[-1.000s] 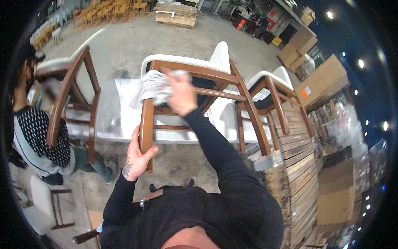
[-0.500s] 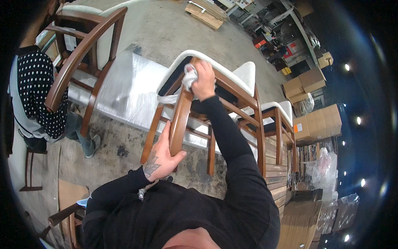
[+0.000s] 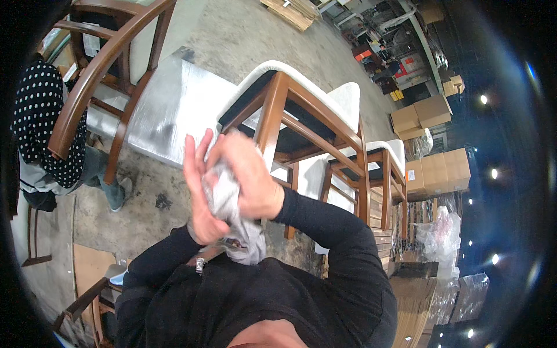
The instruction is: The person wipes the wooden frame of a chair with a cloth, focusing on the backrest, armrests, and legs. The person lifts and repositions the chair to access different sides and continues wiping the frame thoroughly.
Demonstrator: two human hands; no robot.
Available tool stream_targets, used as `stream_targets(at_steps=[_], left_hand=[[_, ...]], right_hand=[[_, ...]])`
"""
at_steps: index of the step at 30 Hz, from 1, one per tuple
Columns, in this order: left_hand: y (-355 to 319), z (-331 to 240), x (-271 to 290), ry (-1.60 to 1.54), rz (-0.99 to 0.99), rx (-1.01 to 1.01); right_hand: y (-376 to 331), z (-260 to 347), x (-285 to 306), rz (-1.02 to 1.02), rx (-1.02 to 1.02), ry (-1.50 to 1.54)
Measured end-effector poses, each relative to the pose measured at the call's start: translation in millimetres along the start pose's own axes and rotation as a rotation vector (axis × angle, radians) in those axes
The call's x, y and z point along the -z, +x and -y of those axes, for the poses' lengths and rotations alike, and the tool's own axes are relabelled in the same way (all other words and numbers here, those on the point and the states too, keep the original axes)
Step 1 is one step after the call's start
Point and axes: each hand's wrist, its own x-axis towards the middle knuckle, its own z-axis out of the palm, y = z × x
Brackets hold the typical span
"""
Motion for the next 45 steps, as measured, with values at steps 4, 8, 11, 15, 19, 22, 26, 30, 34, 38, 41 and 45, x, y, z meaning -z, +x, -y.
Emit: stream_targets(at_steps=[4,8,11,15,19,22,26,30,34,38,41,45], left_hand=[[3.8,-2.5,-25.3,0.698,0.250,-0.103],[22.3,20.7,-21.8,0.720,0.474,0.005],[51.1,58.6,-15.0,0.596,0.447,0.048],[129.5,142.5,-12.0,0.536,0.348,0.069],[190.0,231.8,12.4,0.608,0.057,-0.251],[158.9,285.4,40.0,0.842,-0.089,-0.300],[90.0,359.2,89.3,0.886,-0.124,-0.066],[24.9,399.2,171.6,0.842,0.171,0.572],[8.4,378.2,222.9,0.230,-0.151,0.579],[48.9,363.9,208.1,1.712,0.790,-0.100],[58.5,380.3,173.3,1.596,0.440,0.200],[22.6,395.9,161.0,1.362,-0.125,0.340]], right_hand=[[13.8,-4.8,37.7,-0.032,-0.406,0.672],[-7.3,-23.8,124.0,0.118,-0.198,0.637],[-31.3,-83.3,162.6,-0.519,-0.349,0.064],[-63.3,-161.7,143.5,-0.239,-0.130,-1.002],[-76.0,-185.0,128.0,-0.375,-0.252,-0.842],[-73.6,-179.9,130.6,-0.331,-0.265,-0.882],[-66.8,-175.2,130.6,-0.341,-0.284,-0.835],[-66.0,-175.8,123.9,-0.401,-0.348,-0.833],[-69.3,-172.8,121.3,-0.404,-0.286,-0.833],[-69.7,-171.2,120.2,-0.416,-0.332,-0.865],[-69.1,-171.8,117.9,-0.447,-0.313,-0.900],[-69.0,-174.9,114.8,-0.475,-0.303,-0.900]])
